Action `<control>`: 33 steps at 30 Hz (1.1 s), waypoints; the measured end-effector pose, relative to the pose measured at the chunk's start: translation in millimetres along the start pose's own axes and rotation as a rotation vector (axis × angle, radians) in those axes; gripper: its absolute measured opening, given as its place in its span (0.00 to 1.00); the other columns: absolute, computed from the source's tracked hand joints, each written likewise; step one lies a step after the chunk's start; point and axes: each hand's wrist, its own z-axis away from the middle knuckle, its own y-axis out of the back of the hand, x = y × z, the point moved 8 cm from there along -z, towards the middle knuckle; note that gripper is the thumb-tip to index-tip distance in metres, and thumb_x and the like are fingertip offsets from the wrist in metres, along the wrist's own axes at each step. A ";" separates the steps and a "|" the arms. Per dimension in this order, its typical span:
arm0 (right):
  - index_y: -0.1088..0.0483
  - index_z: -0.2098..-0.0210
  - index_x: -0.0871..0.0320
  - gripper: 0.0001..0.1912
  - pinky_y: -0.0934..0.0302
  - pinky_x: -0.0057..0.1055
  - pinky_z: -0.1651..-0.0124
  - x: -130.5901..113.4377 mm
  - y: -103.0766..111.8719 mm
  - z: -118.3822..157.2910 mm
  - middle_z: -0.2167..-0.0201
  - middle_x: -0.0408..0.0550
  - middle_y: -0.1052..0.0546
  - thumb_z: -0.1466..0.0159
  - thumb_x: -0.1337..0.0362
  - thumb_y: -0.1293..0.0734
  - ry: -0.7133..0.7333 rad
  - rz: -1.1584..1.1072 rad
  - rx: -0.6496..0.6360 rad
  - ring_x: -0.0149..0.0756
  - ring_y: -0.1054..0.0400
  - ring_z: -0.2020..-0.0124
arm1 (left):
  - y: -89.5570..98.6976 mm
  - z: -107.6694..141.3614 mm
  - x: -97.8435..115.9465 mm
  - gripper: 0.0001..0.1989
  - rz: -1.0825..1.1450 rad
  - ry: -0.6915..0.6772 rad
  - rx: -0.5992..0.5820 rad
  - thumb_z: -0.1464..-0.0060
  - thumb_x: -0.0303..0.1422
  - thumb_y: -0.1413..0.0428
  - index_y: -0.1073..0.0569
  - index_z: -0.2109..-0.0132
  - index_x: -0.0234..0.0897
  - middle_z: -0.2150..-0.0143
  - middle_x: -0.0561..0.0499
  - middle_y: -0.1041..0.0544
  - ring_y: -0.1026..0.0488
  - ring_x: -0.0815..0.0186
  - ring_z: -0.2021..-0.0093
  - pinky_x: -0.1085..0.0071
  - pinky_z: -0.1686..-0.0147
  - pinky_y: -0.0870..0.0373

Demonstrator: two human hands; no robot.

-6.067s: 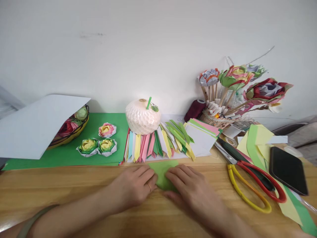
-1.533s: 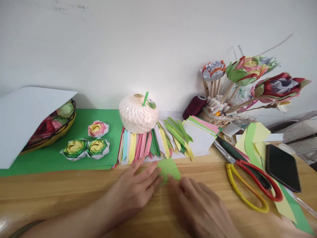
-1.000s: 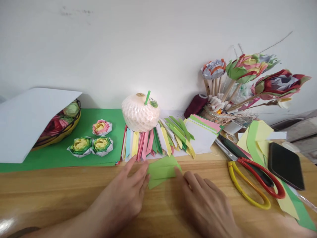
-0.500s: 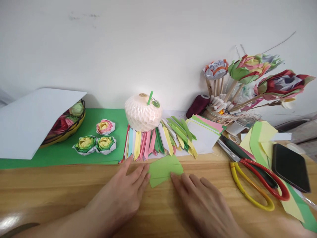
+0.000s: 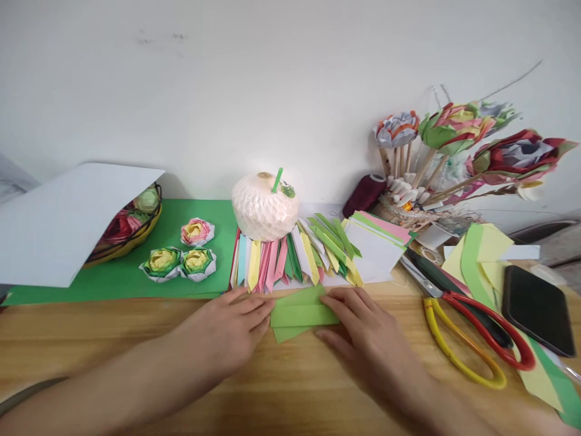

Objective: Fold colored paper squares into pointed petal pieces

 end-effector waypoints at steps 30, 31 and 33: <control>0.32 0.55 0.63 0.11 0.36 0.29 0.67 -45.2 12.3 12.1 0.68 0.50 0.24 0.33 0.72 0.43 0.327 -0.211 0.076 0.36 0.31 0.68 | 27.0 -18.0 11.7 0.12 0.376 0.155 0.450 0.37 0.26 0.55 0.27 0.54 0.32 0.59 0.47 0.22 0.25 0.61 0.61 0.65 0.61 0.25; 0.32 0.56 0.63 0.11 0.37 0.29 0.69 -43.1 10.1 11.4 0.70 0.50 0.25 0.32 0.71 0.45 0.314 -0.174 0.070 0.35 0.32 0.69 | 26.5 -17.8 13.9 0.12 0.301 0.142 0.456 0.38 0.25 0.55 0.27 0.56 0.32 0.62 0.47 0.22 0.26 0.61 0.63 0.64 0.64 0.26; 0.31 0.56 0.63 0.14 0.38 0.29 0.71 -40.0 7.5 9.8 0.71 0.50 0.26 0.30 0.70 0.47 0.297 -0.114 0.057 0.35 0.33 0.71 | 23.0 -18.4 20.0 0.11 0.185 0.093 0.435 0.38 0.25 0.54 0.27 0.59 0.32 0.69 0.48 0.24 0.28 0.62 0.68 0.66 0.70 0.27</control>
